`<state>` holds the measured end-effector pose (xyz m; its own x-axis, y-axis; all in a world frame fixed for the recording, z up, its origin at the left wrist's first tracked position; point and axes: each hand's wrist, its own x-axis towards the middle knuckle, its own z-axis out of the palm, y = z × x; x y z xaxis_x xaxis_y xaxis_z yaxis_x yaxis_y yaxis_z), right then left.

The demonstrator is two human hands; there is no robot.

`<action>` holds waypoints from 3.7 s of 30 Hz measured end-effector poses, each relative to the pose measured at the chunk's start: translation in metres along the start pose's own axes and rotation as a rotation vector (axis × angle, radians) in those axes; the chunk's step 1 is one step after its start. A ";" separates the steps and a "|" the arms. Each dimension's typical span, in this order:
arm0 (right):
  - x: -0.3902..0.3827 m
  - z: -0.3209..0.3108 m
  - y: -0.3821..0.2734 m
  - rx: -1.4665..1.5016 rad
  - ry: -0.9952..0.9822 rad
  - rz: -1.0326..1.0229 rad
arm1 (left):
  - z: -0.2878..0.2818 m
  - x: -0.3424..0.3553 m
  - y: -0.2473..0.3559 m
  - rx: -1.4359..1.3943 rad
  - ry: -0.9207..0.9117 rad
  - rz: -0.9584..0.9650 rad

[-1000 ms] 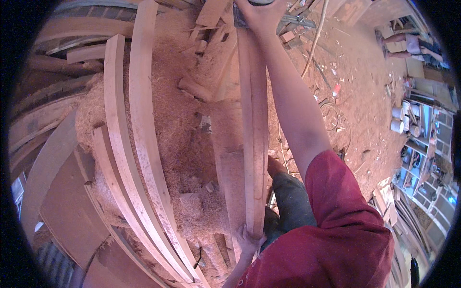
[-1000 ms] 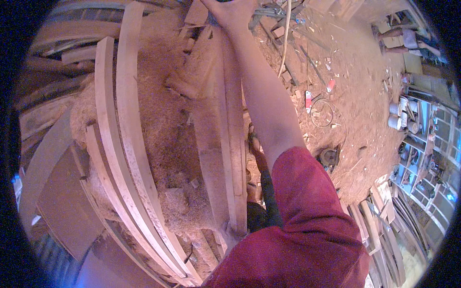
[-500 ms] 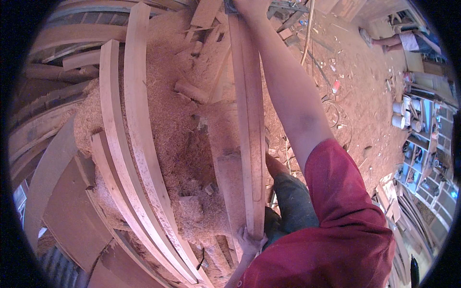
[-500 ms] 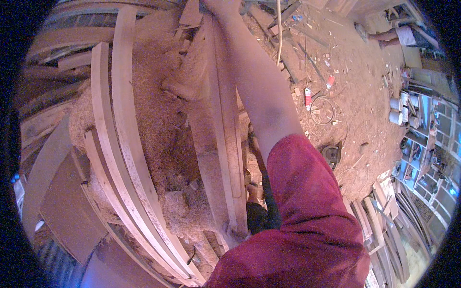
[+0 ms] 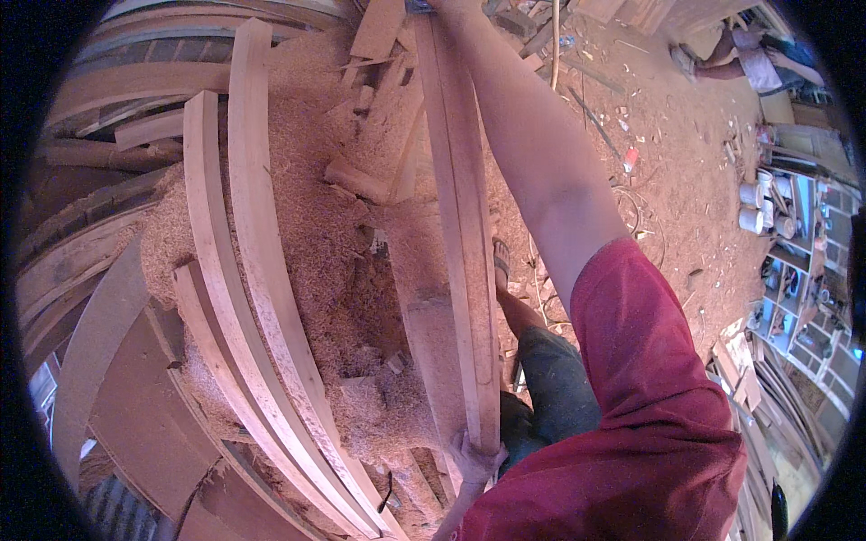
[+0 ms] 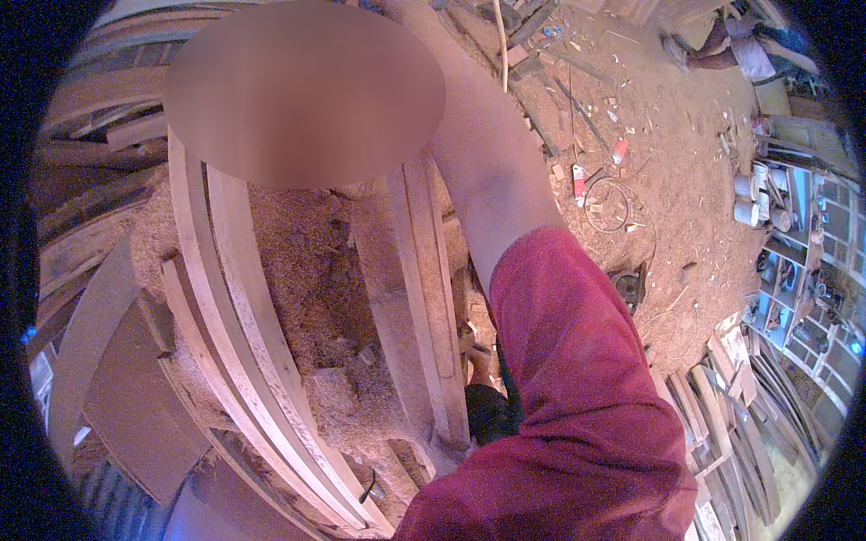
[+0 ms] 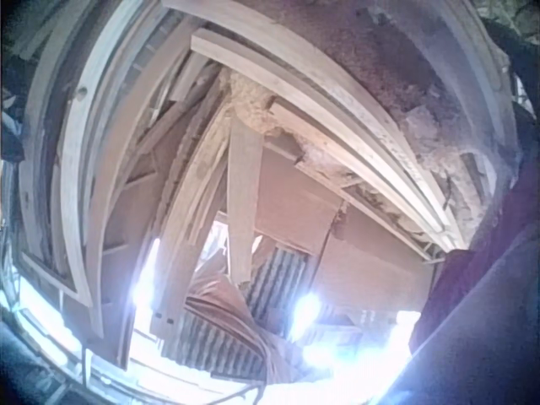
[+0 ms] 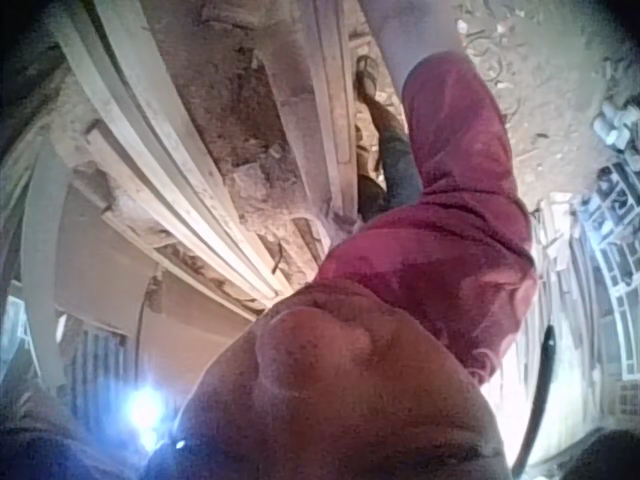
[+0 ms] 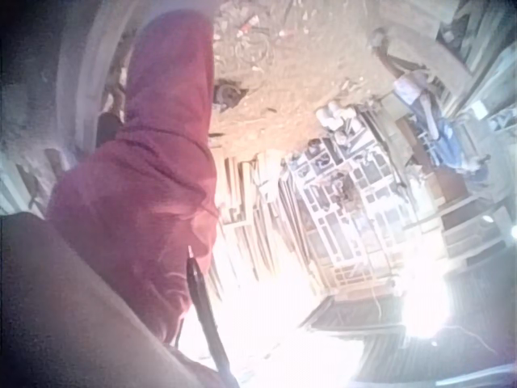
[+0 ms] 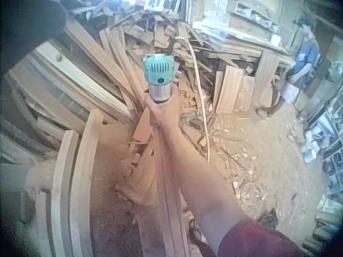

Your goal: The person measures a wooden plank with a tape measure, uses pliers to adjust a handheld wood router, and then runs the router along the edge of the plank to carve a groove.

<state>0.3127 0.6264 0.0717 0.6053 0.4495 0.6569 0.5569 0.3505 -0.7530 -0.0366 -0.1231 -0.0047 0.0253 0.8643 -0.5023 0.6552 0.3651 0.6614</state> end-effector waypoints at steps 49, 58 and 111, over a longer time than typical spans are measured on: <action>-0.073 -0.049 -0.048 0.111 0.027 0.015 | -0.002 0.007 0.003 0.123 0.141 0.294; -0.044 -0.027 -0.036 0.067 -0.031 0.105 | 0.005 0.008 -0.003 0.099 0.173 0.324; 0.052 -0.002 0.013 0.106 -0.064 0.107 | -0.011 0.003 0.008 0.123 -0.019 0.086</action>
<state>0.3531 0.6528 0.0963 0.6186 0.5395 0.5712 0.4257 0.3808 -0.8208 -0.0392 -0.1135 0.0048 0.0986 0.8835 -0.4580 0.7375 0.2441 0.6297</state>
